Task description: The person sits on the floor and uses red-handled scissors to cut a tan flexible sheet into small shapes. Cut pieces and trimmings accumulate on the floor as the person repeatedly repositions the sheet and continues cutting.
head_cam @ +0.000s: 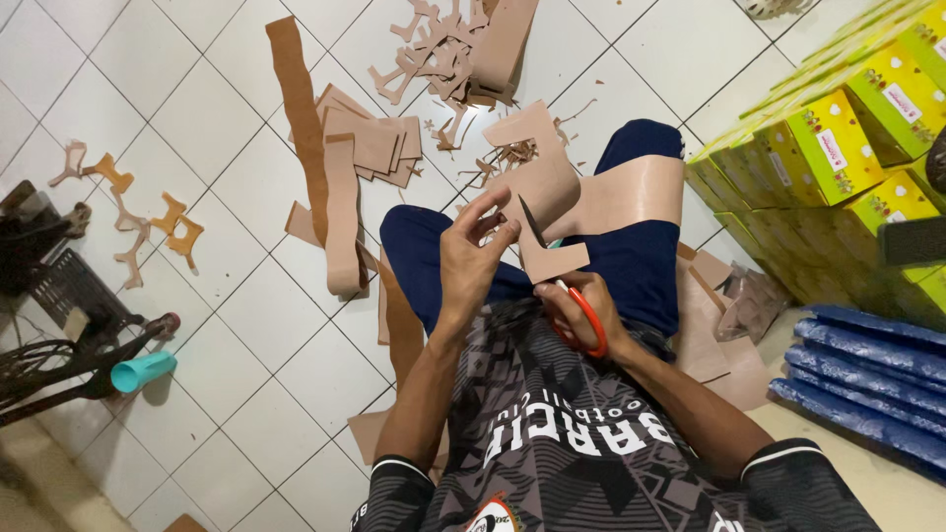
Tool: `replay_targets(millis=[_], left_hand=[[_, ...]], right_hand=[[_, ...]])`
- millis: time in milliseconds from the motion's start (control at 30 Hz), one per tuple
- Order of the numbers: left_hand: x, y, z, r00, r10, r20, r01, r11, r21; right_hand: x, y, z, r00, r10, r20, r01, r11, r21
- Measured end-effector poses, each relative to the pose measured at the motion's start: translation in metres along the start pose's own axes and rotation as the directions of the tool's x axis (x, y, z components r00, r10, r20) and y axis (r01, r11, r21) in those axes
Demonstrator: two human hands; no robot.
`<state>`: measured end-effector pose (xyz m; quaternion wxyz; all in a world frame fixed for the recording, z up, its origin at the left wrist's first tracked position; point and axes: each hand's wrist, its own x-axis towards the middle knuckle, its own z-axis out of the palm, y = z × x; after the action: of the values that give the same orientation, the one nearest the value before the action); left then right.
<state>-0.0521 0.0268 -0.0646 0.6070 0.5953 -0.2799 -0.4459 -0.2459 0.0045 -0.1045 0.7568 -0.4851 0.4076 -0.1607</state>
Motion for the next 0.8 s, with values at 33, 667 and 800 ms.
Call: replay_targets(millis=[33, 667, 800], left_hand=[[-0.001, 0.000, 0.000, 1.000, -0.004, -0.013, 0.004, 1.000, -0.026], [0.011, 0.024, -0.015, 0.994, -0.112, -0.009, 0.109, 0.950, 0.294], [0.016, 0.027, -0.032, 0.985, -0.072, 0.158, 0.025, 0.958, 0.284]], right_hand=[[0.002, 0.002, 0.000, 1.000, 0.003, 0.010, -0.003, 0.999, 0.032], [0.005, 0.022, -0.011, 0.996, -0.068, 0.050, 0.071, 0.995, -0.068], [0.013, 0.016, -0.009, 0.880, -0.455, 0.136, 0.474, 0.852, -0.222]])
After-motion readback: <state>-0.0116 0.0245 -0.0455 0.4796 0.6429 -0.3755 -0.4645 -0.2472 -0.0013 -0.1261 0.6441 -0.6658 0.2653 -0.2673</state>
